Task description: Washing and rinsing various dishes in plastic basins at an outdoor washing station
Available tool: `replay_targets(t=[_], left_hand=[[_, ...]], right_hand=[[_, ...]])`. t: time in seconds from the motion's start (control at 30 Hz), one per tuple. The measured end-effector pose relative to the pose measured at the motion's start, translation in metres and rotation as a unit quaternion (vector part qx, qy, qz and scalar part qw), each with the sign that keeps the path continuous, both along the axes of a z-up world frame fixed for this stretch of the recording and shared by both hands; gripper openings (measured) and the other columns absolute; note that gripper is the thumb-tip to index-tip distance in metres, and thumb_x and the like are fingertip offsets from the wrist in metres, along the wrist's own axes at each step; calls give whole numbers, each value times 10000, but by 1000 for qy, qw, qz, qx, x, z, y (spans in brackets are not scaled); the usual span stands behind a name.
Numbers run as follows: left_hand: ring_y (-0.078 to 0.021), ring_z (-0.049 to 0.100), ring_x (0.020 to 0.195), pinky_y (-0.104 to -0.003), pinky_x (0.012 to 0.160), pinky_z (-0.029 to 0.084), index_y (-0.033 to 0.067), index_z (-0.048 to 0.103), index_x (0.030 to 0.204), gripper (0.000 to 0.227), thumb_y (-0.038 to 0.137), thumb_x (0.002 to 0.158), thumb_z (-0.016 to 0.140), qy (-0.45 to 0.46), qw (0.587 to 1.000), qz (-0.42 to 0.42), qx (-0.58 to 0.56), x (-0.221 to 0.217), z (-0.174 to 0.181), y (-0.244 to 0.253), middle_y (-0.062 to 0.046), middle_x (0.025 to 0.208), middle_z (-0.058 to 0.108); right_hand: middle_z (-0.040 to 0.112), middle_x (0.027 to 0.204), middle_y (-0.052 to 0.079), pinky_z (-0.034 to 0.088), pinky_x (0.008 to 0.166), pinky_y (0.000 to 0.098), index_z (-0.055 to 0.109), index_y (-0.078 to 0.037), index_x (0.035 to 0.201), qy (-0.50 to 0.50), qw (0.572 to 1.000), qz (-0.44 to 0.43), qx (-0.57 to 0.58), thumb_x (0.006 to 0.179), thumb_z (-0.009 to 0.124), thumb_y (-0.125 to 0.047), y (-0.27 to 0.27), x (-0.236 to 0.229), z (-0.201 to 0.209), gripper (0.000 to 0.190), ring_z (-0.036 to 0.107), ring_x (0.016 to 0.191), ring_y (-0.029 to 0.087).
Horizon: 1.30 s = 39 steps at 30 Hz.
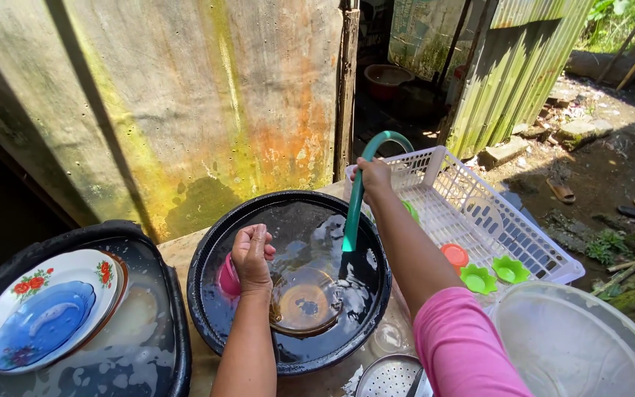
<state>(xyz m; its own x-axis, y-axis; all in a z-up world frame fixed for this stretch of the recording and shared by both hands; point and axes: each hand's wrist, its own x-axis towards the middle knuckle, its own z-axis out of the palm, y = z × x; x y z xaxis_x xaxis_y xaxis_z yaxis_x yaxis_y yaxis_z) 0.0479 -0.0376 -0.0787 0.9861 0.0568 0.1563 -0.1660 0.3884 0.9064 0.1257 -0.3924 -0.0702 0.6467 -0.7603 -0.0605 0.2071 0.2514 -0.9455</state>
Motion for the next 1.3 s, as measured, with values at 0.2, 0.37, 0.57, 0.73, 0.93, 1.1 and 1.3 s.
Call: replay_targets(t=[0.2,0.37,0.57,0.73,0.93,1.1,1.3], left_hand=[[-101,582,536,-197,450,458,100,671,994,217,306,951,726,-12,1000,4,28,-3,2,0,-68,763,648],[-107,581,536,-195,462,437,102,683,976,180,275,946,723,-15,999,10,38,-8,5,1,-66,747,652],[-94,555,514,-182,454,413,66,695,956,174,232,936,744,-58,998,2,33,0,-3,-3,-66,713,627],[-91,566,512,-183,459,428,60,710,944,147,200,930,753,-84,995,7,59,-2,4,1,-59,672,630],[-96,532,494,-219,470,424,106,735,903,109,205,897,780,-140,975,38,169,2,-13,-4,-43,608,635],[-103,549,461,-212,455,428,163,735,852,118,248,850,816,-155,957,65,236,-3,-7,-2,-19,583,650],[-138,556,459,-247,460,450,132,725,846,130,228,845,812,-179,953,70,234,-7,-2,-1,-53,568,640]], right_hand=[[677,786,150,643,573,452,559,2,1173,30,996,45,-69,950,648,-141,24,15,-1,280,739,608,302],[684,837,206,678,525,483,583,19,1233,168,966,85,-179,869,694,-97,21,19,-31,398,740,596,366],[627,1147,318,648,757,529,497,44,1291,211,946,94,-229,925,666,-166,69,-9,20,454,737,859,447],[596,1319,337,456,1085,584,346,101,1490,308,882,86,-347,844,659,-255,69,4,17,802,593,1246,491],[634,1242,310,483,1028,616,474,106,1403,373,836,107,-387,826,633,-261,108,-52,80,701,607,1209,506],[556,1379,317,433,1082,619,148,48,1597,357,855,121,-356,880,610,-359,104,-42,54,945,542,1318,483],[552,1367,329,416,1096,608,210,83,1575,334,885,99,-310,761,767,-226,81,-37,44,1033,527,1321,492]])
